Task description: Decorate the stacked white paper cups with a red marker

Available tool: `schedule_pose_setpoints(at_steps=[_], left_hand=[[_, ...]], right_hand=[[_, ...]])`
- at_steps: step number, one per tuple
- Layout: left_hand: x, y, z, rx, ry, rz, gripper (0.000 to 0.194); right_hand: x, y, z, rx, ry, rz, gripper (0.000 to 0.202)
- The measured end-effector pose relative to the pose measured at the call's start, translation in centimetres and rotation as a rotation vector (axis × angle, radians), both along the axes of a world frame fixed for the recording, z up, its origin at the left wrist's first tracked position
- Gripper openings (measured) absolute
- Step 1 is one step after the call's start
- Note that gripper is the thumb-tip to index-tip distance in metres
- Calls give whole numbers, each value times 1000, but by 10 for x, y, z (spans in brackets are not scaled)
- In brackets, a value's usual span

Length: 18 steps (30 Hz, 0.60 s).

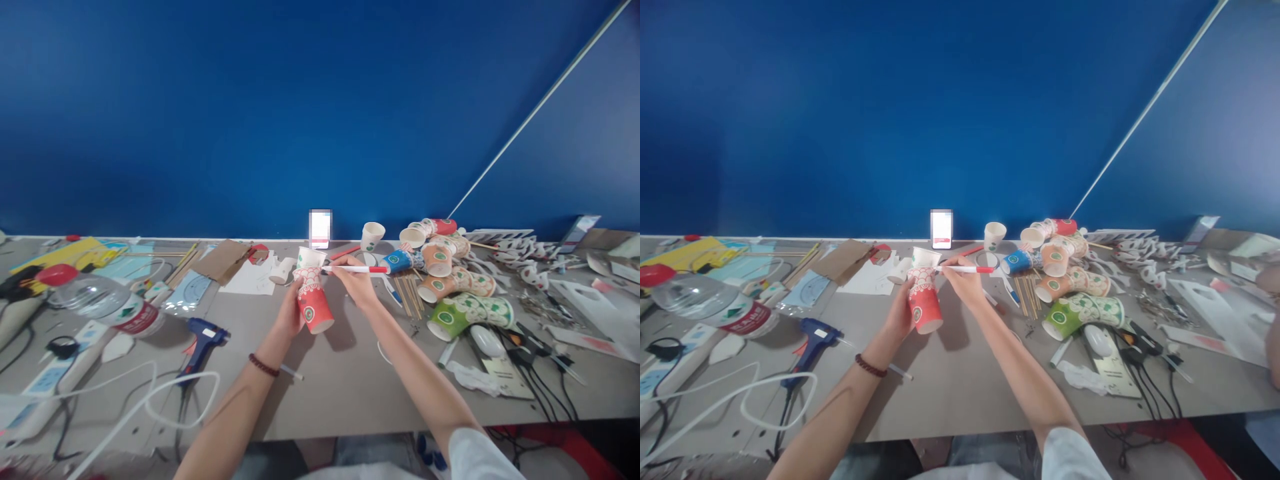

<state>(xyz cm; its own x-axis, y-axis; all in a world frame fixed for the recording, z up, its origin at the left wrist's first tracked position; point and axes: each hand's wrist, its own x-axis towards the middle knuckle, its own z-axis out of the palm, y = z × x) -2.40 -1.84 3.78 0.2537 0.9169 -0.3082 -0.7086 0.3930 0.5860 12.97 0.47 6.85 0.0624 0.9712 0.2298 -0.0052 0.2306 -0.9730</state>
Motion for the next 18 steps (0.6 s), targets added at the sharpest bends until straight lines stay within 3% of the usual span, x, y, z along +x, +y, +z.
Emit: schedule_pose_setpoints(at_steps=[10,18], left_hand=[[-1,-2,9,-32,60,-12,40],[0,-1,3,-49,65,-44,36]], right_hand=[[0,-3,4,-13,-18,11,9],[-2,-4,1,48,-96,49,11]])
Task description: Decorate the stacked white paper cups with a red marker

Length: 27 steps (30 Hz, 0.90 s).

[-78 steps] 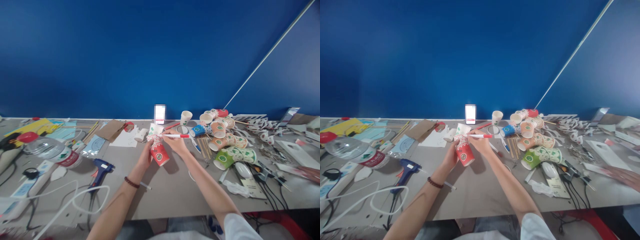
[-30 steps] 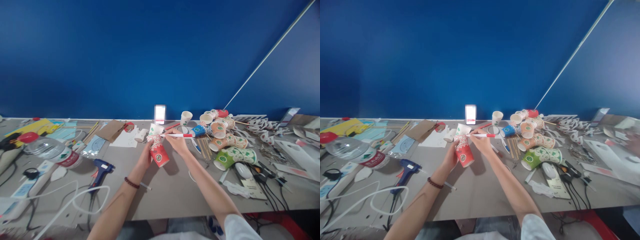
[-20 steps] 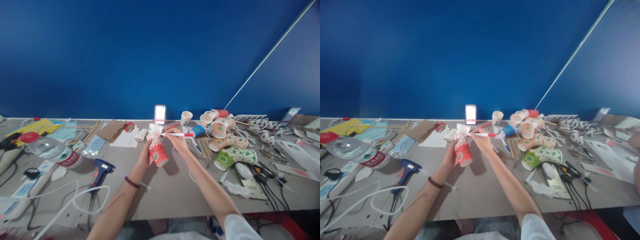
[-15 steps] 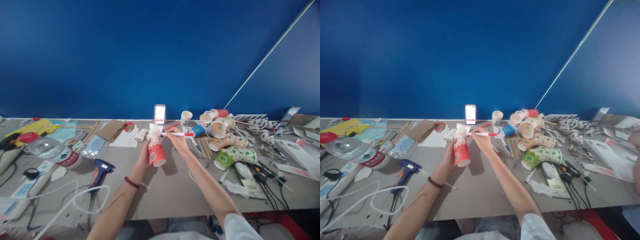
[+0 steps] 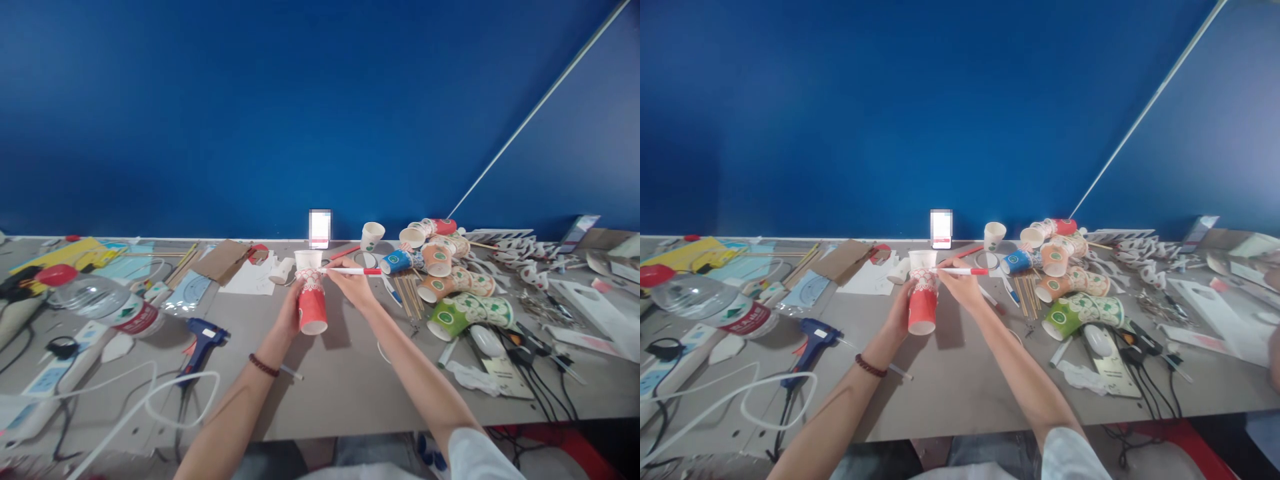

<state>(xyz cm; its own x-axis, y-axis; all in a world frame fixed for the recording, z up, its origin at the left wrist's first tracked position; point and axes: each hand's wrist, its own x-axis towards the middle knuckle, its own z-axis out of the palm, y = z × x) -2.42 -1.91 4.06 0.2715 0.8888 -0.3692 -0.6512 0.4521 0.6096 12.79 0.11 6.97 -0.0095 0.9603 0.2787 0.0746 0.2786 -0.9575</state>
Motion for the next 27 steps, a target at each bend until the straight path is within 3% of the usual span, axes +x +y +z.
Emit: schedule_pose_setpoints(at_steps=[27], left_hand=[[1,-2,-2,5,26,-26,29]], right_hand=[[0,-4,5,39,-99,-1,9]])
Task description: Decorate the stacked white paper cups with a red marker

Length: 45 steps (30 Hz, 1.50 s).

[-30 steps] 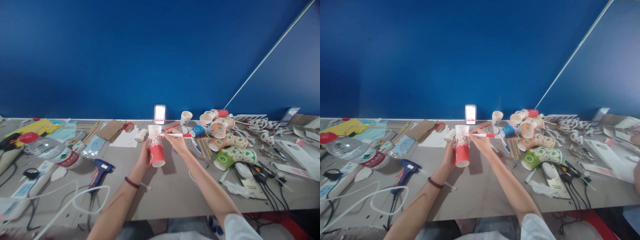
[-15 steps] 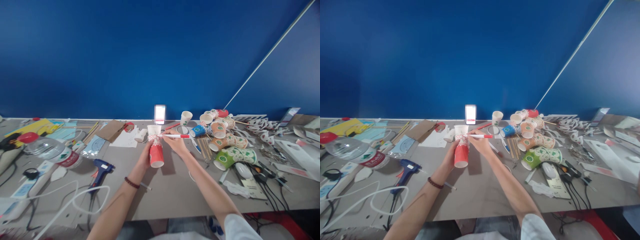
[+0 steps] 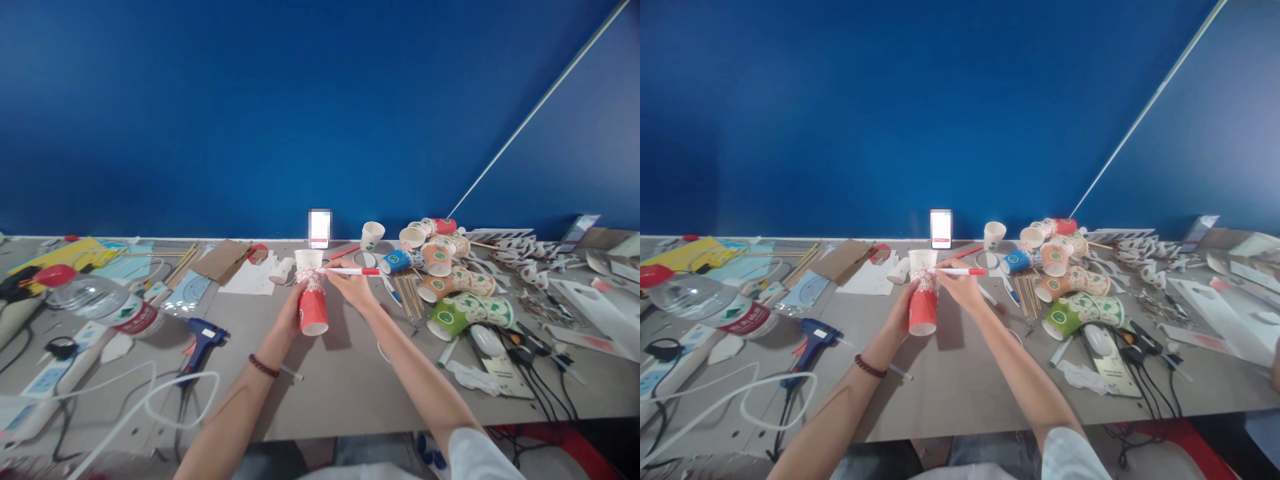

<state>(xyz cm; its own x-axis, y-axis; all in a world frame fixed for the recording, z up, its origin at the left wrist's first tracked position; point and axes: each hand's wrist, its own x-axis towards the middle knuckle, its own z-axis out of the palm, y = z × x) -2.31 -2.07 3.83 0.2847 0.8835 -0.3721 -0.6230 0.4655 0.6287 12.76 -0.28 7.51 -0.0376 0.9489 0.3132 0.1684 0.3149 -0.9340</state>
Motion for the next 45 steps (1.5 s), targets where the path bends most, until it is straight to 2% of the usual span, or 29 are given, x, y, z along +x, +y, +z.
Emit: schedule_pose_setpoints(at_steps=[21,45], left_hand=[[-2,-1,-1,-8,9,-36,32],[-1,0,-1,-15,33,-4,31]], right_hand=[[0,2,-3,-2,55,-31,7],[-1,1,-3,-47,79,-36,7]])
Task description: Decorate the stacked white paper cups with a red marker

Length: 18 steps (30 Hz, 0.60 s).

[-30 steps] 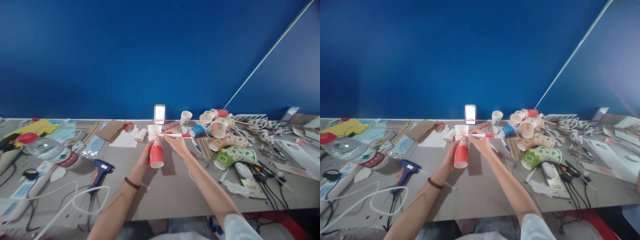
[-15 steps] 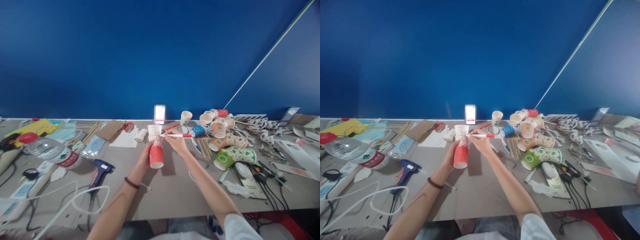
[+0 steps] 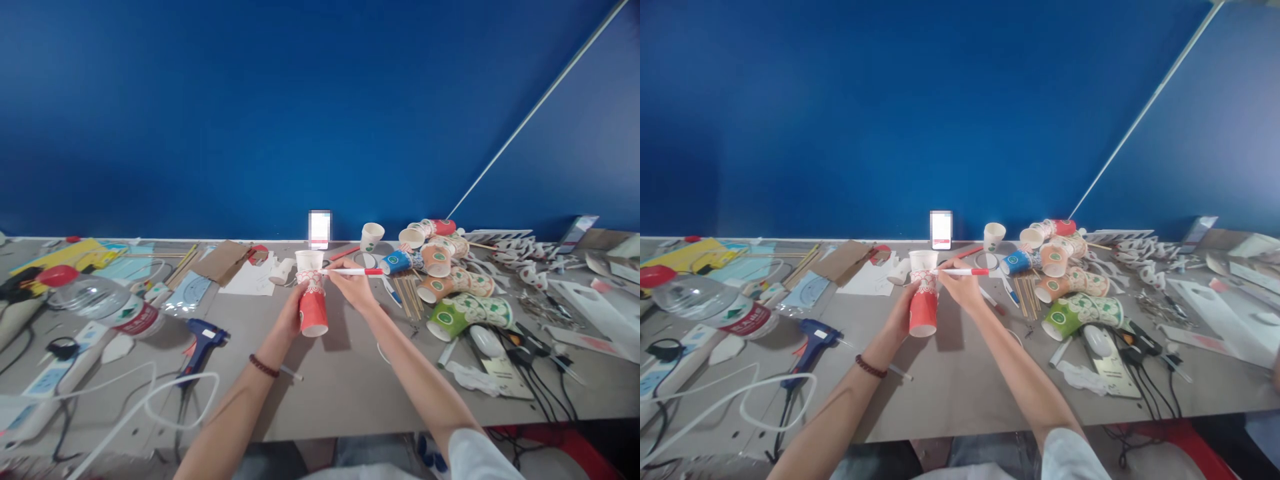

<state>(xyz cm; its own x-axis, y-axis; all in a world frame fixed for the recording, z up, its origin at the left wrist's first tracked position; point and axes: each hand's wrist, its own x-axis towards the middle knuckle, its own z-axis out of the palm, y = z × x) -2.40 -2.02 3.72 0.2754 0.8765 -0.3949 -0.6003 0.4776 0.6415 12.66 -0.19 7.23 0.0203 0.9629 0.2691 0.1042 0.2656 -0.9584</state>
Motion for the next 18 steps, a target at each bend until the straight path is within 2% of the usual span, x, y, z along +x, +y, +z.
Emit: schedule_pose_setpoints(at_steps=[8,18], left_hand=[[1,1,-4,96,2,32,33],[-1,2,-10,105,20,43,33]], right_hand=[[-1,-2,1,9,-34,-8,11],[-1,-3,5,30,-47,16,8]])
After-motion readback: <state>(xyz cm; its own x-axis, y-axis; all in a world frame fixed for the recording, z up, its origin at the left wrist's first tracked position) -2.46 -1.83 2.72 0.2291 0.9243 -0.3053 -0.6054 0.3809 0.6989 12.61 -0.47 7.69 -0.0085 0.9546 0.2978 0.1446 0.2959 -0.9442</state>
